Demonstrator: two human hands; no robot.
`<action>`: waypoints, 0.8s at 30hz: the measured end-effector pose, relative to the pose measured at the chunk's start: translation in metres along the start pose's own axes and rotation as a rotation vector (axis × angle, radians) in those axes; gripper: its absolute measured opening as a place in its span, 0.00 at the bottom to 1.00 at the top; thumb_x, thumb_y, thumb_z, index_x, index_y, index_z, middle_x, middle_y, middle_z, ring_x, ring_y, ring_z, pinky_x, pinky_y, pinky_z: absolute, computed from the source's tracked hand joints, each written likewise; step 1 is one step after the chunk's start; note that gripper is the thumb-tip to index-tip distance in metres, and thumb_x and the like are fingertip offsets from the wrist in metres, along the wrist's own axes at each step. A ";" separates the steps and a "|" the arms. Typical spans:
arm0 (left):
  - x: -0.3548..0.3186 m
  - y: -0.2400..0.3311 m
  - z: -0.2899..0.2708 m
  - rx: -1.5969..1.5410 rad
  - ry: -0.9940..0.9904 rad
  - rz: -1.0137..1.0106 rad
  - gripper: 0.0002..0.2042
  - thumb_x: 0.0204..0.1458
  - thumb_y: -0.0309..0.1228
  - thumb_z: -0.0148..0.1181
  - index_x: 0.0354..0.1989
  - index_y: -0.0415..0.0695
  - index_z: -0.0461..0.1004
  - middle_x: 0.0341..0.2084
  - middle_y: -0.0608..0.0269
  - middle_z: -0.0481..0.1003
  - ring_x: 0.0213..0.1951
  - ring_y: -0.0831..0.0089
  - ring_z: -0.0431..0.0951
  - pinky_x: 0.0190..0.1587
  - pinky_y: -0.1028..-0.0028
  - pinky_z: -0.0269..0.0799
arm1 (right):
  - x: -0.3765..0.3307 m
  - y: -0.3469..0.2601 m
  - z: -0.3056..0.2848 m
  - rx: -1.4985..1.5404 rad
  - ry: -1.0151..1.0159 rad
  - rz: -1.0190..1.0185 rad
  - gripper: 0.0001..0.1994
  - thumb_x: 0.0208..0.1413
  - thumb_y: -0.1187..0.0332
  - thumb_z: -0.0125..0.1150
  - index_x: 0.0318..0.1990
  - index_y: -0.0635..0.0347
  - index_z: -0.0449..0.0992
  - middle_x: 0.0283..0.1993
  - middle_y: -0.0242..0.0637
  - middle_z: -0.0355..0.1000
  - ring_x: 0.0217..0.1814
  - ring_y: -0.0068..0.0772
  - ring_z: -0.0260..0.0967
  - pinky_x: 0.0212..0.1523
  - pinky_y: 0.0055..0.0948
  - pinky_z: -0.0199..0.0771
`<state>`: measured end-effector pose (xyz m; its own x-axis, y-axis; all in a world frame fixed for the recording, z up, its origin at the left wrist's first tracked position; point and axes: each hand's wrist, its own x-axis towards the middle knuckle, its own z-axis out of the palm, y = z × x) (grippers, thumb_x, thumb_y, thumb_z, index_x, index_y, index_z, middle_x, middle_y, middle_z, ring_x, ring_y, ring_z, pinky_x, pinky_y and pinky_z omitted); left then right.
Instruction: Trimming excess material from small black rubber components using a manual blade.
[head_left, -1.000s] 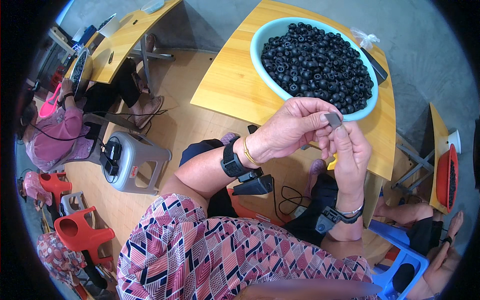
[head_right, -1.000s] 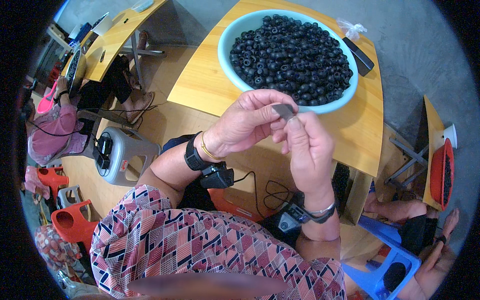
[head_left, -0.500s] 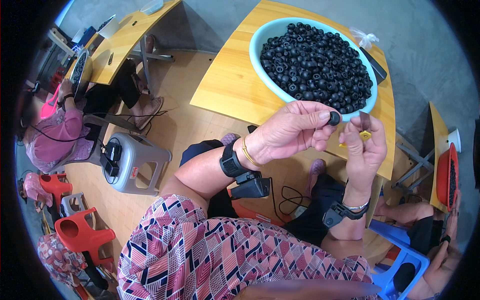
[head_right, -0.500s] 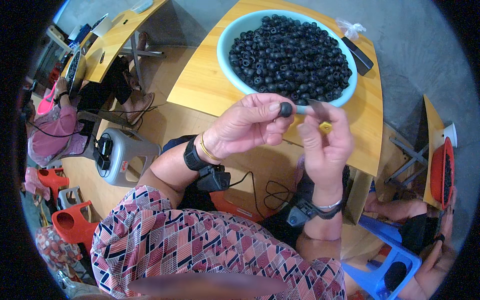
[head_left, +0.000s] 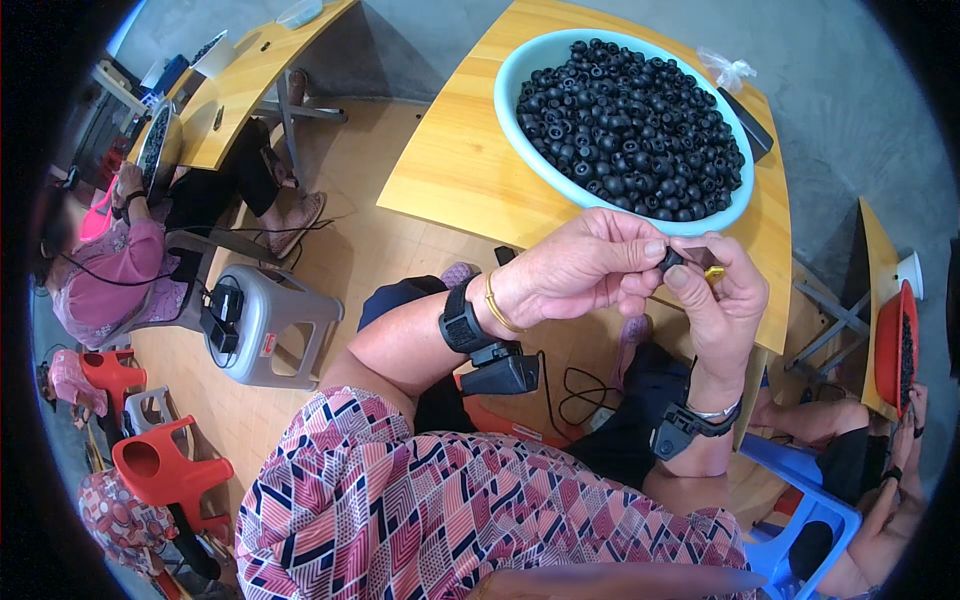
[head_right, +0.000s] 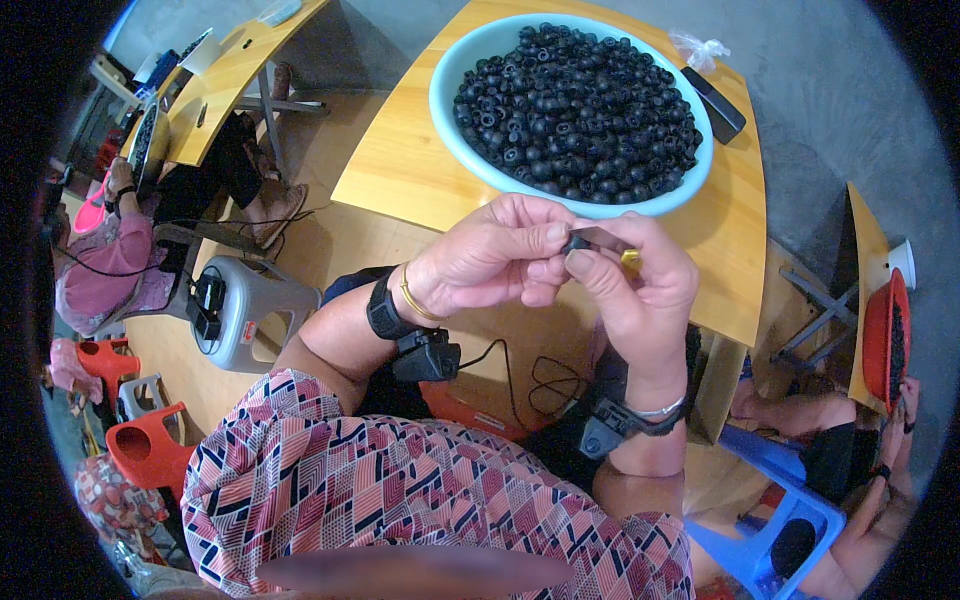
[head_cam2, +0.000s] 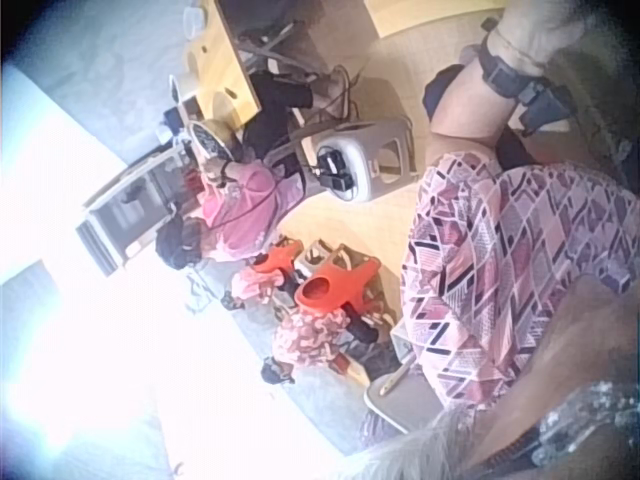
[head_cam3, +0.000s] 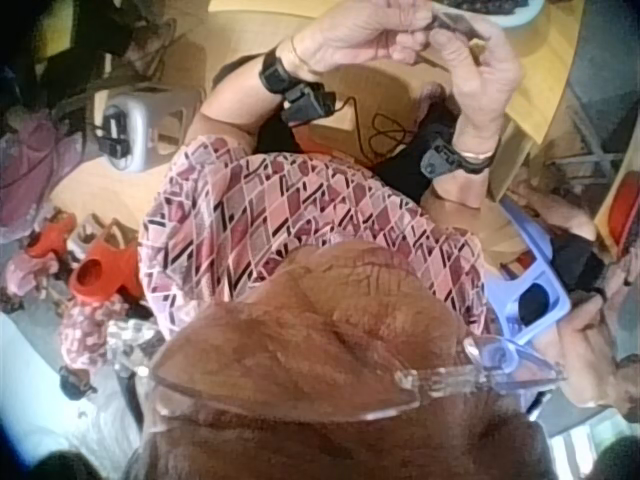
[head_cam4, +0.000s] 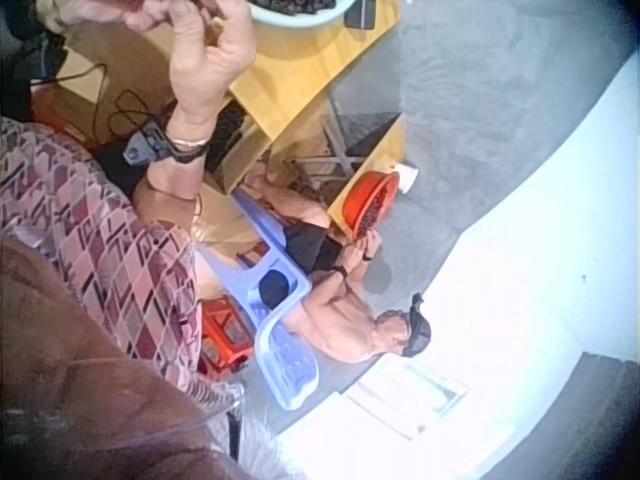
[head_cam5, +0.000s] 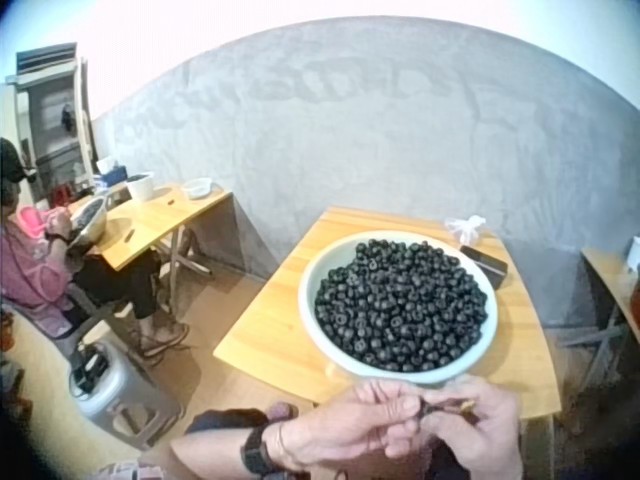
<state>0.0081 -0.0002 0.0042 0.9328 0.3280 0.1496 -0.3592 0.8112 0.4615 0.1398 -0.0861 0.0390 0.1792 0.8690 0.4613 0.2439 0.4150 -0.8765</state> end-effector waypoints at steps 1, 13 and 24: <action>0.000 0.000 -0.001 -0.002 -0.001 0.000 0.09 0.52 0.30 0.51 0.34 0.36 0.71 0.20 0.66 0.71 0.21 0.81 0.71 0.22 0.81 0.71 | 0.000 -0.001 0.000 0.093 0.004 0.068 0.05 0.46 0.76 0.59 0.30 0.66 0.71 0.24 0.29 0.67 0.26 0.17 0.62 0.29 0.17 0.62; 0.002 0.000 0.005 0.094 0.025 -0.010 0.09 0.50 0.32 0.53 0.35 0.39 0.72 0.24 0.64 0.69 0.19 0.83 0.58 0.19 0.82 0.57 | -0.004 -0.001 -0.008 0.139 0.046 0.166 0.10 0.48 0.69 0.58 0.35 0.66 0.69 0.27 0.31 0.68 0.26 0.18 0.62 0.27 0.17 0.62; 0.006 0.011 0.020 0.965 0.156 0.351 0.06 0.48 0.27 0.55 0.29 0.37 0.73 0.21 0.67 0.71 0.25 0.77 0.71 0.29 0.78 0.67 | -0.041 -0.003 -0.077 -0.104 0.606 -0.103 0.07 0.52 0.72 0.53 0.38 0.63 0.68 0.23 0.28 0.64 0.22 0.15 0.58 0.22 0.13 0.59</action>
<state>0.0103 0.0006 0.0277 0.7416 0.5855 0.3274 -0.3684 -0.0523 0.9282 0.2056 -0.1435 0.0334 0.6512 0.5059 0.5657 0.3748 0.4338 -0.8194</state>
